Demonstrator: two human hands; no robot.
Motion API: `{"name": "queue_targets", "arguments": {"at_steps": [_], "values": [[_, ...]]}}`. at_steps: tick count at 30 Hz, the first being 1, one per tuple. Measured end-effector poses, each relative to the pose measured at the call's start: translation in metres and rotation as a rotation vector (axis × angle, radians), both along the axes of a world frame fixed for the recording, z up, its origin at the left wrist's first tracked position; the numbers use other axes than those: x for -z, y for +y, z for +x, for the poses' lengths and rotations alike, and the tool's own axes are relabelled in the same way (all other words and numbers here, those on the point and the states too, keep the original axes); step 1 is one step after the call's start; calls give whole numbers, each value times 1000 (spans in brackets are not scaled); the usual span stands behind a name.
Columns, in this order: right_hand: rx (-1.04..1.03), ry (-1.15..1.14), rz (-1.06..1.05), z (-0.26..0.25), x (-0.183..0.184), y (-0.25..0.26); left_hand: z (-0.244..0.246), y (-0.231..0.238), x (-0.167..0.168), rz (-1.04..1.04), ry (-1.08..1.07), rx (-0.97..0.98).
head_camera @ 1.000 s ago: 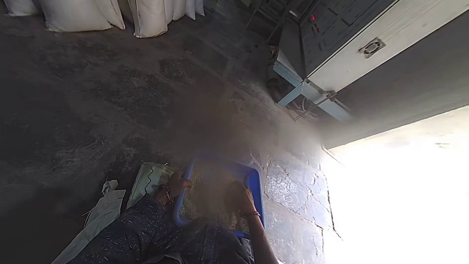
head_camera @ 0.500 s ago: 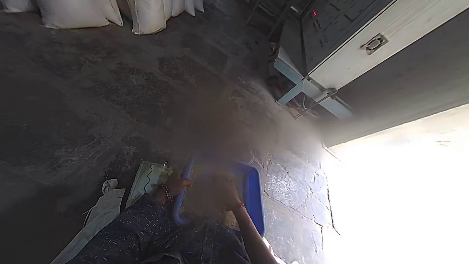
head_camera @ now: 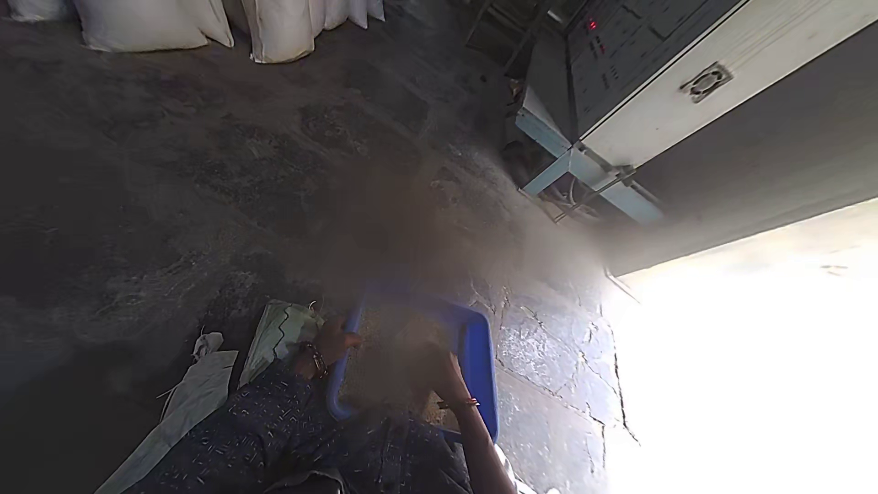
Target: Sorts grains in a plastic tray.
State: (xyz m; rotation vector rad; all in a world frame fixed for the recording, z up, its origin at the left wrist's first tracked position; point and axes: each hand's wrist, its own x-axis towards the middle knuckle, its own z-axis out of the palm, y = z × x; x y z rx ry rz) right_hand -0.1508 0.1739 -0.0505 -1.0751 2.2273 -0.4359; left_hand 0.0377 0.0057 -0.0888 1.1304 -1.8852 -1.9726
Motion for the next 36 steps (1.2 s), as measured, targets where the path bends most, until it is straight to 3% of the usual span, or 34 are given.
{"name": "queue_targets", "arguments": {"at_steps": [9,19,26,36], "values": [[147,66,-339,-4,-7,3,1,0,-2,4,-4,7],[18,-9,-15,-10,-1,1,0,1,-1,4,7,-1],[39,20,49,-16,15,-15,1,0,-1,5,5,-2],[-110,74,111,1,17,-18,-1,0,5,25,50,-17]]}}
